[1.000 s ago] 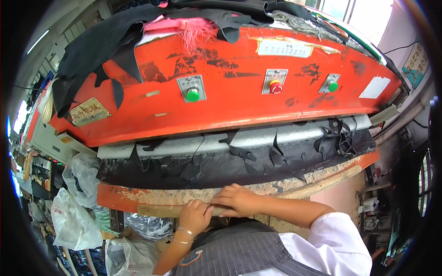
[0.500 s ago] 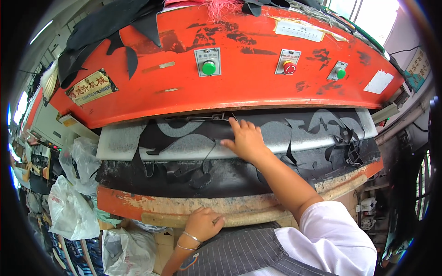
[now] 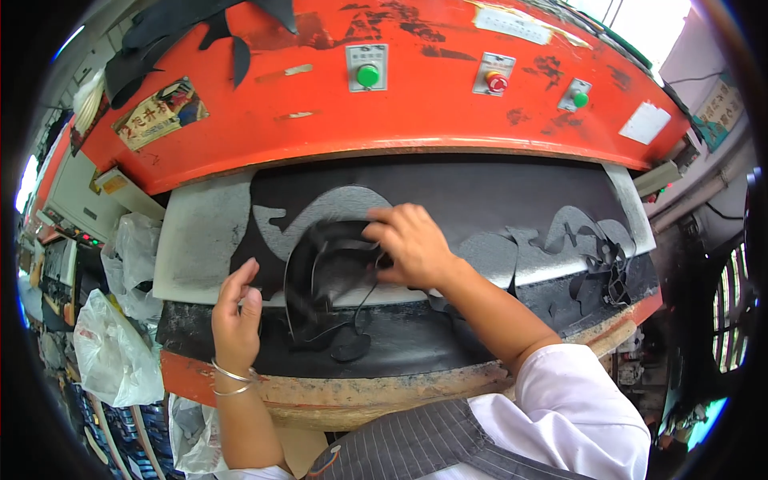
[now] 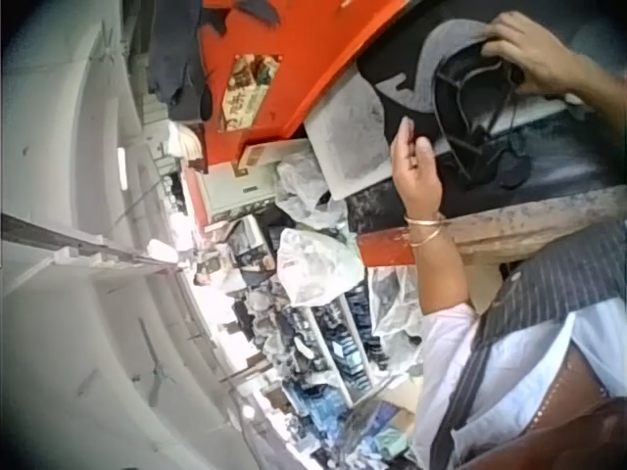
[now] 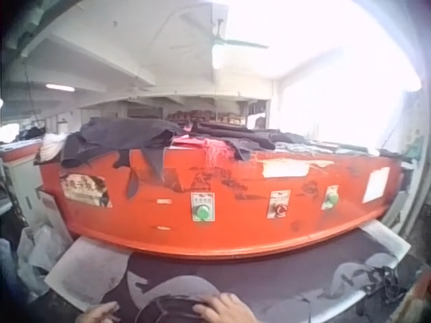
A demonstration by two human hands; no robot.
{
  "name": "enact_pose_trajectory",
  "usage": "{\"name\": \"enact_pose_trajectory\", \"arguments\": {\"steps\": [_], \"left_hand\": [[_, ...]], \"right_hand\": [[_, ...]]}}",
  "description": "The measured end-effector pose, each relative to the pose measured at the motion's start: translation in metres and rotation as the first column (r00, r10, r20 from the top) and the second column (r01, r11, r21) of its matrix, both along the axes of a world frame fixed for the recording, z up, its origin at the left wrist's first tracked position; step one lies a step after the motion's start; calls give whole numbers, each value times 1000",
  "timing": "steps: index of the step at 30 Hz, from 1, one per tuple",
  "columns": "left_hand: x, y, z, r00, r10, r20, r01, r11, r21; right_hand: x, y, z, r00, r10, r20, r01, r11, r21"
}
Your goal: Use a hydraulic die-cutting machine to cut leather shapes for shoes.
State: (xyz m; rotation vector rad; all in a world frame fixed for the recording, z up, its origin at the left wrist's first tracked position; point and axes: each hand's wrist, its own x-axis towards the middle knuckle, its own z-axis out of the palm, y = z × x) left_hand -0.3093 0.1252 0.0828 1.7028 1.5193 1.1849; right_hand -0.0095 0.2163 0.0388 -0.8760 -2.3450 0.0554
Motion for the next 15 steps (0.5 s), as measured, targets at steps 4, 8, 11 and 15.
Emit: {"name": "enact_pose_trajectory", "arguments": {"steps": [4, 8, 11, 15], "left_hand": [[33, 4, -11, 663, -215, 717, 609, 712, -349], [77, -19, -13, 608, -41, 793, 451, 839, -303], [108, -10, -9, 355, 21, 935, 378, 911, -165], [173, 8, -29, 288, -59, 956, 254, 967, -17]], "right_hand": [[-8, -34, 21, 970, 240, -33, -239, 970, 36], [6, -70, 23, 994, -80, -68, 72, 991, -109], [4, -107, 20, 943, -54, -328, -82, 918, -388], [24, -90, 31, 967, -222, -129, 185, 951, -247]]}}
